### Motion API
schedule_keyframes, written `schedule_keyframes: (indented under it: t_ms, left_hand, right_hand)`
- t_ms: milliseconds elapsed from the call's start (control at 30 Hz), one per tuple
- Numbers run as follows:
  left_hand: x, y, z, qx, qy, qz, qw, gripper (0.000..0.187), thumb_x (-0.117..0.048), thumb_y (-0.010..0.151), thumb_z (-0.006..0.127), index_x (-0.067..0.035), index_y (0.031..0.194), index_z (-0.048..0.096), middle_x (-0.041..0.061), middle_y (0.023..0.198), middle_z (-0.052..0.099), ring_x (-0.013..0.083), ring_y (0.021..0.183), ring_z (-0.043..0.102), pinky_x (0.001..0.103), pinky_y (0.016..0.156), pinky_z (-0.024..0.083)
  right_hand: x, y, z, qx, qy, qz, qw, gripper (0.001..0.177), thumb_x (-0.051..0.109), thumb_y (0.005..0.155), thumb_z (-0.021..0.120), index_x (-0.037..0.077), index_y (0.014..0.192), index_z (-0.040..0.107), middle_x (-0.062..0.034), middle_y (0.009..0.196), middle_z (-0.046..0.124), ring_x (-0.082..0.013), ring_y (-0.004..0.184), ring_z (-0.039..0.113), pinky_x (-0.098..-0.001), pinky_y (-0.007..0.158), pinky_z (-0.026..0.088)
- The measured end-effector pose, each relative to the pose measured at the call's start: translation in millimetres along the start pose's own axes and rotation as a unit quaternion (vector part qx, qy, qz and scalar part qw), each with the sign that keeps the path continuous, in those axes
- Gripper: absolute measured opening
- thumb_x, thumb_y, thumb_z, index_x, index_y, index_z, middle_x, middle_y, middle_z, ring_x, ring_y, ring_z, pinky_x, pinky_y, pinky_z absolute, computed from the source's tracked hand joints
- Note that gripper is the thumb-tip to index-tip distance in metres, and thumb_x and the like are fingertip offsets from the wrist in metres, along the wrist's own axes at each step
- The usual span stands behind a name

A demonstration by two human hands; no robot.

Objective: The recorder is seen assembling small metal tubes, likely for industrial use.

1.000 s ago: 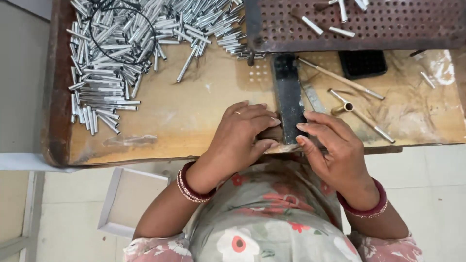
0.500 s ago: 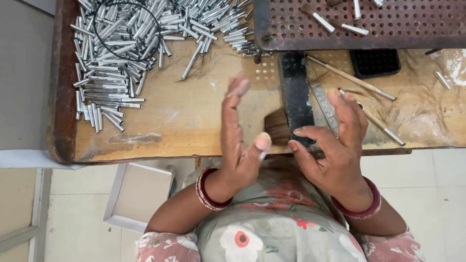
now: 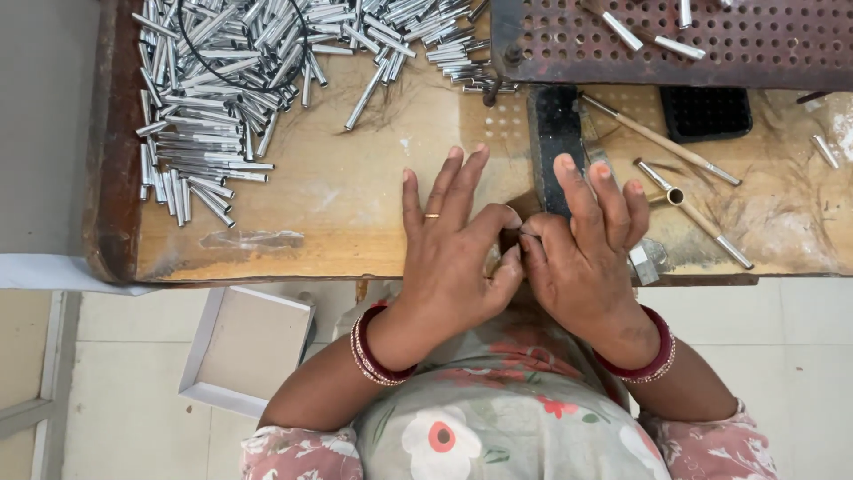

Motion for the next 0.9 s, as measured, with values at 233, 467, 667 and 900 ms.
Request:
schedule_keyframes:
  t_ms: [233,467,667,900]
  left_hand:
    - [3.1,0.3,7.9,0.005,0.015,-0.001,1.000,0.018,-0.023,0.080,0.076,-0.012,0.094,0.074,0.020,0.158,0.045,0.0407,0.154,0.031,0.070,0.124,0.004]
    - [-19.8,3.3,-15.1,-0.047,-0.053,0.036,0.997,0.016,-0.017,0.080,0.073,-0.009,0.094,0.072,0.020,0.148,0.052,0.0412,0.142,0.043,0.060,0.117,0.024]
    - [-38.1,-2.5,2.1,0.022,-0.276,0.023,0.961,0.016,-0.018,0.098,0.064,-0.003,0.095,0.064,0.016,0.095,0.062,0.0328,0.085,0.065,0.041,0.074,0.051]
    - [-56.6,1.2,13.5,-0.008,-0.280,0.104,0.954,0.010,-0.008,0.107,0.059,-0.002,0.099,0.060,0.014,0.087,0.061,0.0349,0.076,0.063,0.041,0.065,0.050]
  right_hand:
    - [0.9,-1.6,-3.0,-0.027,-0.014,-0.006,1.000,0.015,0.023,0.107,0.065,0.009,0.104,0.070,-0.0180,0.164,0.042,-0.0366,0.156,0.020,-0.0568,0.127,0.005]
    - [-13.0,-26.2,-52.7,-0.188,0.046,0.026,0.981,0.026,0.028,0.110,0.058,0.006,0.102,0.068,-0.0134,0.149,0.050,-0.0330,0.154,0.029,-0.0571,0.129,0.017]
    - [-8.8,-44.7,-47.8,-0.230,-0.028,-0.036,0.972,0.024,0.029,0.110,0.057,0.009,0.098,0.062,-0.0133,0.142,0.054,-0.0334,0.150,0.031,-0.0600,0.128,0.018]
    - [-22.8,-22.8,-58.3,-0.138,0.388,0.088,0.907,0.035,0.028,0.097,0.072,-0.002,0.114,0.063,-0.0126,0.112,0.072,-0.0200,0.102,0.074,-0.0313,0.090,0.059]
Point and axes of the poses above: each hand's wrist, its own y-axis towards the middle knuckle, its own z-axis out of the palm, x = y × z, the point moved 5 cm from there along y, towards the middle knuckle
